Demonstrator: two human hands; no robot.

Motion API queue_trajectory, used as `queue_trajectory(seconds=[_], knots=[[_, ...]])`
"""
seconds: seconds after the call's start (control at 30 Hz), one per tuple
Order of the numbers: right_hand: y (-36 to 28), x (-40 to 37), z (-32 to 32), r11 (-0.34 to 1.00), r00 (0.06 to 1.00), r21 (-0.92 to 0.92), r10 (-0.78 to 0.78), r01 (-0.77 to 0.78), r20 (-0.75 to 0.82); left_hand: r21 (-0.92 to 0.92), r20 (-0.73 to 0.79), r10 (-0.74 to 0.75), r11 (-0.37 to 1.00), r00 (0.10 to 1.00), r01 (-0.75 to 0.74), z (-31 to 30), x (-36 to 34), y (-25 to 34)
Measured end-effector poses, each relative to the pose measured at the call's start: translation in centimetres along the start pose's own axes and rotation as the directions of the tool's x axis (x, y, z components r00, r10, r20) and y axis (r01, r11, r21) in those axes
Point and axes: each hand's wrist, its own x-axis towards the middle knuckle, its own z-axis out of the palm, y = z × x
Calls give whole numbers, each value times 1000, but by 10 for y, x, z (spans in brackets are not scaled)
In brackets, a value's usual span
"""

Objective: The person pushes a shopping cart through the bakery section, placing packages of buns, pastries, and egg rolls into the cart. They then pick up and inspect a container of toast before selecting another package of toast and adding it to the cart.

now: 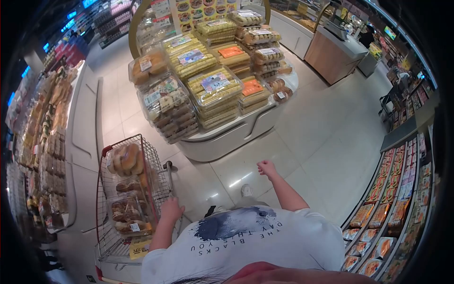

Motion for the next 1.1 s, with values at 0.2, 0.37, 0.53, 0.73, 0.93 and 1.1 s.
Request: queue_trajectory(seconds=[0.2,0.37,0.53,0.73,0.93,1.1], knots=[[-187,122,19,941,957,192,-287,277,28,-102,88,-92,990,992,100,18,19,26],[-276,197,37,941,969,279,-228,194,97,-210,120,-296,925,948,315,4,17,61],[-291,220,44,974,960,82,-221,209,171,-317,125,-395,853,910,414,2,14,84],[-296,201,21,907,961,342,-275,245,42,-387,152,-539,739,829,551,1,-9,99],[-330,151,-31,880,935,360,-351,311,51,-556,112,-590,630,800,542,32,-39,89],[-350,64,-19,729,702,445,-661,520,264,-896,-138,-512,429,848,112,3,-37,76]])
